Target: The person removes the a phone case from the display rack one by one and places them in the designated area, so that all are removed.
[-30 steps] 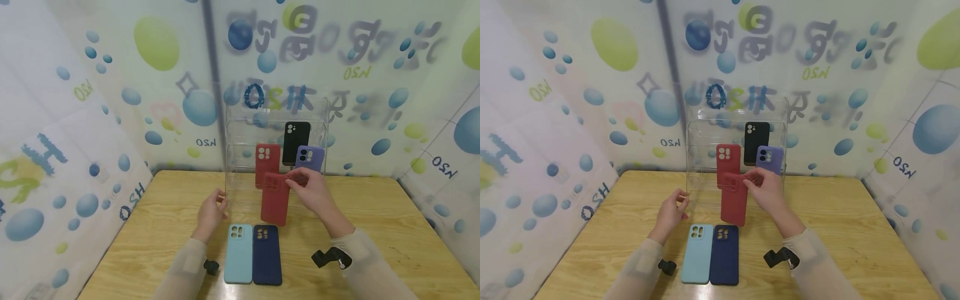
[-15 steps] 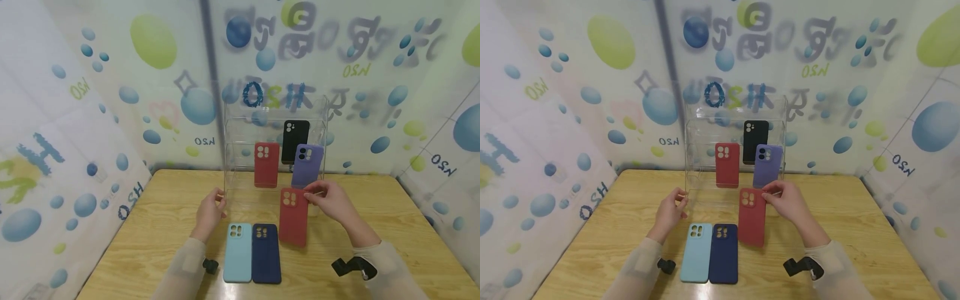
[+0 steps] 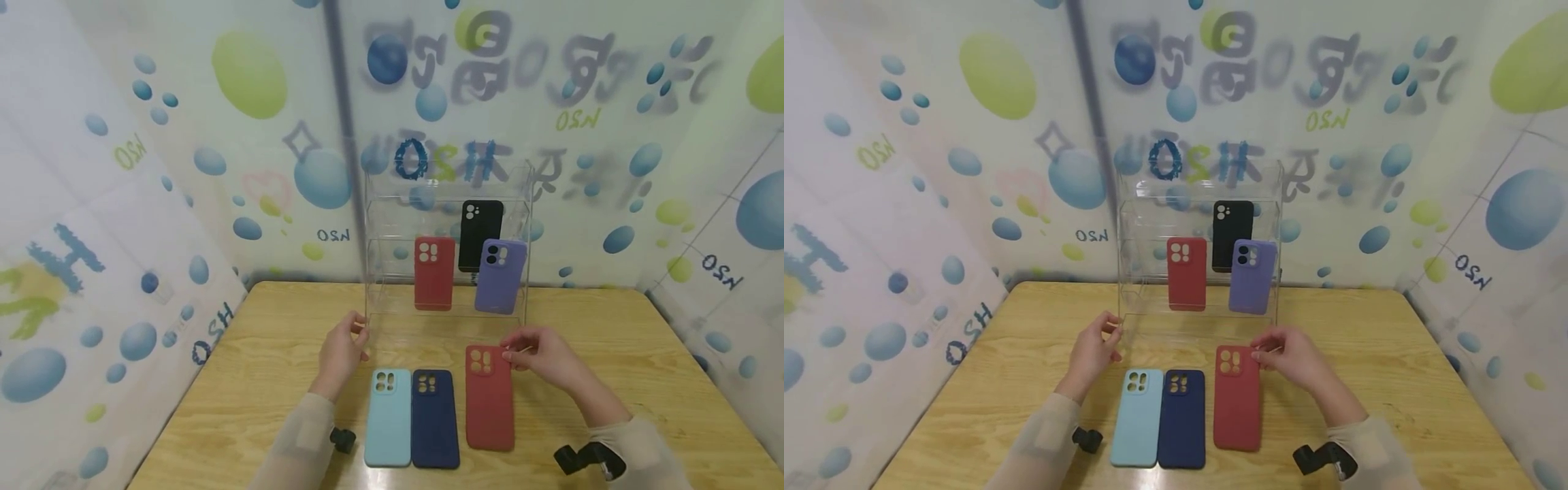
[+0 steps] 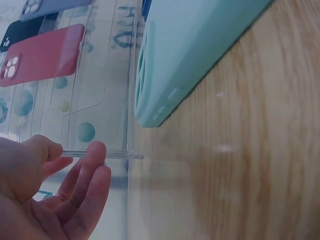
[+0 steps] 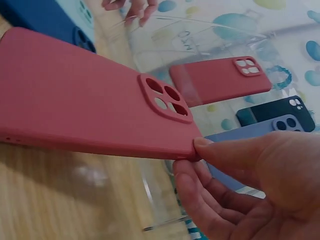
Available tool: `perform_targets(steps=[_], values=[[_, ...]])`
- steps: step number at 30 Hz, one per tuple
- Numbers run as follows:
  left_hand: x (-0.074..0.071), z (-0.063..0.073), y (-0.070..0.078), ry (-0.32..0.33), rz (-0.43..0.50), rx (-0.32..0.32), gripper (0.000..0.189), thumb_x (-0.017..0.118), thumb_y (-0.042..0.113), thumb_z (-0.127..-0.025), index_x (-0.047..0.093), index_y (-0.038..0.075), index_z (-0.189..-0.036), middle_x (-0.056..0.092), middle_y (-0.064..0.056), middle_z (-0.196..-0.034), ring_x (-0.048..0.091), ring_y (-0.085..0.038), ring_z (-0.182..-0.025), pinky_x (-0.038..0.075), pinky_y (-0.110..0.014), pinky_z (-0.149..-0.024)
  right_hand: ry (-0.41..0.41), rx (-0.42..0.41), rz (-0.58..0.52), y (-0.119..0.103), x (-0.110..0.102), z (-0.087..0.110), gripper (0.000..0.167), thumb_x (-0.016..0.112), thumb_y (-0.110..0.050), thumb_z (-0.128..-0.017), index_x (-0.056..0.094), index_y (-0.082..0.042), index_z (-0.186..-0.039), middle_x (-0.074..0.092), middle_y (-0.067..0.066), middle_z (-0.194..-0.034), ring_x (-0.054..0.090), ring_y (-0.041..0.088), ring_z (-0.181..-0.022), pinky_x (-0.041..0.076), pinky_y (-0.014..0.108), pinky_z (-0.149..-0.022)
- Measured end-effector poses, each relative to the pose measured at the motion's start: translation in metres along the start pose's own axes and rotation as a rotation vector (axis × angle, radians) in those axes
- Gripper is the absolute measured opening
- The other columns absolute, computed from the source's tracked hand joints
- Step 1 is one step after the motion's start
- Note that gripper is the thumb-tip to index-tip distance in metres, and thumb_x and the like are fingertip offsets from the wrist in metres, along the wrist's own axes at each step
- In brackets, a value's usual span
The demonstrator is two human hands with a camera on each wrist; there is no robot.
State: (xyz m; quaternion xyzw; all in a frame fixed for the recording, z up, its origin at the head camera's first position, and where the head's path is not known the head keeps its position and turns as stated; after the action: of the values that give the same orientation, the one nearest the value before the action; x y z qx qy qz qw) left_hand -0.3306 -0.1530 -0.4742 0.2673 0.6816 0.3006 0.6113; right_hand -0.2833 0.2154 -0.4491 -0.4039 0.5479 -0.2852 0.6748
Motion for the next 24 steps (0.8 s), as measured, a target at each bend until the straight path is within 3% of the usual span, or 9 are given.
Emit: perform_targets(steps=[14, 24], values=[[0.001, 0.0, 0.0, -0.013, -0.002, -0.002, 0.017, 0.063, 0.021, -0.103, 0.063, 0.018, -0.12, 0.073, -0.007, -0.112, 0.065, -0.011, -0.054, 0.043, -0.029, -0.049, 0.113, 0.043, 0.1, 0.024, 0.028, -0.007, 0.015, 0.074, -0.008, -0.094, 0.075, -0.002, -0.107, 0.073, 0.009, -0.094, 0.067, 0.014, -0.077, 0.055, 0.027, -0.062], [0.0, 0.0, 0.001, -0.018, -0.003, 0.0, 0.019, 0.062, 0.019, -0.103, 0.063, 0.016, -0.122, 0.072, -0.008, -0.113, 0.065, -0.012, -0.055, 0.042, -0.028, -0.048, 0.128, 0.104, 0.089, 0.029, 0.04, -0.008, 0.015, 0.073, -0.004, -0.093, 0.074, 0.0, -0.108, 0.073, 0.008, -0.094, 0.067, 0.016, -0.074, 0.057, 0.03, -0.062]])
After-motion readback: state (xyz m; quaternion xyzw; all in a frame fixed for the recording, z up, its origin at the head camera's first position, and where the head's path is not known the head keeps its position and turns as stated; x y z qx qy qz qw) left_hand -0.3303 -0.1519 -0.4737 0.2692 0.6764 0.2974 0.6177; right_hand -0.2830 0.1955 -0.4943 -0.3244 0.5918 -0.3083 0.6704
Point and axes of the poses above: each hand's wrist, its own z-axis away from the middle knuckle, its own x-axis out of the palm, y = z × x, the point moved 7 cm from there along -z, towards the middle knuckle
